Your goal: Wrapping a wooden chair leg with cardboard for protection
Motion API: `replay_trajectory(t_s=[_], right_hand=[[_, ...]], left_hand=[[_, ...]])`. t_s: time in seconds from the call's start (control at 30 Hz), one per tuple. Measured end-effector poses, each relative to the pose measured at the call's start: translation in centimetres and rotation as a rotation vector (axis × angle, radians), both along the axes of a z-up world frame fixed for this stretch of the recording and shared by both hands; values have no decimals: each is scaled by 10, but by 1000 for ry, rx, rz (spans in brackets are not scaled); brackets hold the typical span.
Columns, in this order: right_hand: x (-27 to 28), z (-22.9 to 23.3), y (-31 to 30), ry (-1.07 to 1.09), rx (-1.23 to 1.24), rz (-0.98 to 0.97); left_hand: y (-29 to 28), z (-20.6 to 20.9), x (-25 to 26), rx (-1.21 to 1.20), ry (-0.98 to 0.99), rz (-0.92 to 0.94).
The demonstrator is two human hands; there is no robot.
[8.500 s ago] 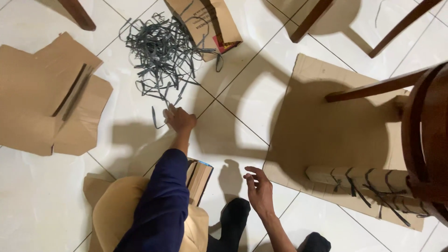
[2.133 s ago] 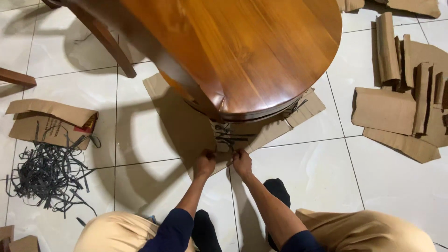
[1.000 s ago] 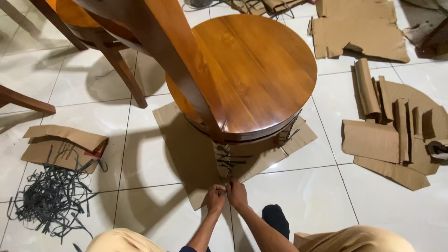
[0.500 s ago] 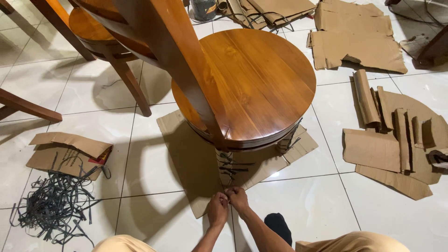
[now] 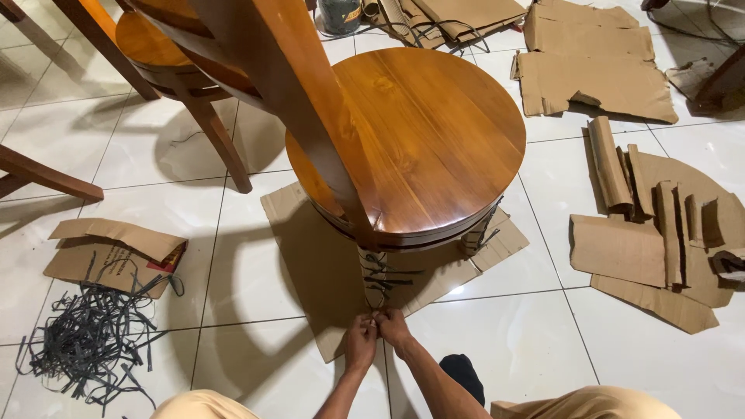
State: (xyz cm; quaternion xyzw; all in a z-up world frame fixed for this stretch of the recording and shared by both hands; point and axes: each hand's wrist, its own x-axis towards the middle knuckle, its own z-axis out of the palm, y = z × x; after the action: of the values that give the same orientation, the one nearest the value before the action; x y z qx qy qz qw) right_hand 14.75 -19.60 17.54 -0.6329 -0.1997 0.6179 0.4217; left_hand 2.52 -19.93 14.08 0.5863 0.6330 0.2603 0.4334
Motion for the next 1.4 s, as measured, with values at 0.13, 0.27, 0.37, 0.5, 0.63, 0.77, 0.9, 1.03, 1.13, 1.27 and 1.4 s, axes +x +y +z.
replay_trajectory(t_s=[0.13,0.27,0.37,0.5,0.63,0.77,0.9,1.03,1.13,1.27,1.4], right_hand=[[4,-3,-3,60,-23,-6],[8,3,-5,10,-30,37],[11,-4,-6,5,1,40],[12,-2,-5,7,-26,54],[13,-10,-3,79,9,44],[10,-5,-5,96,-17,30],[7,-20,-9,-257,18,154],[3,-19,-22,-812,328,276],[3,-27,-22,-977,328,464],[11,-11,-24,-1107,357,667],[8,22,-28,-1100,361,618]], left_hand=[[-5,1,-2,34,-85,11],[-4,2,-5,-168,-52,18],[-2,-28,-5,-153,-107,29],[6,-8,-1,-348,-430,177],[8,4,-4,-527,-407,158],[4,-6,-8,-439,-496,186],[4,-20,-15,-374,-215,107],[-2,-32,-18,-255,-146,50],[-1,-46,-19,-157,-32,-6],[-4,-34,-19,-108,18,-93],[-5,-23,-17,-164,-63,20]])
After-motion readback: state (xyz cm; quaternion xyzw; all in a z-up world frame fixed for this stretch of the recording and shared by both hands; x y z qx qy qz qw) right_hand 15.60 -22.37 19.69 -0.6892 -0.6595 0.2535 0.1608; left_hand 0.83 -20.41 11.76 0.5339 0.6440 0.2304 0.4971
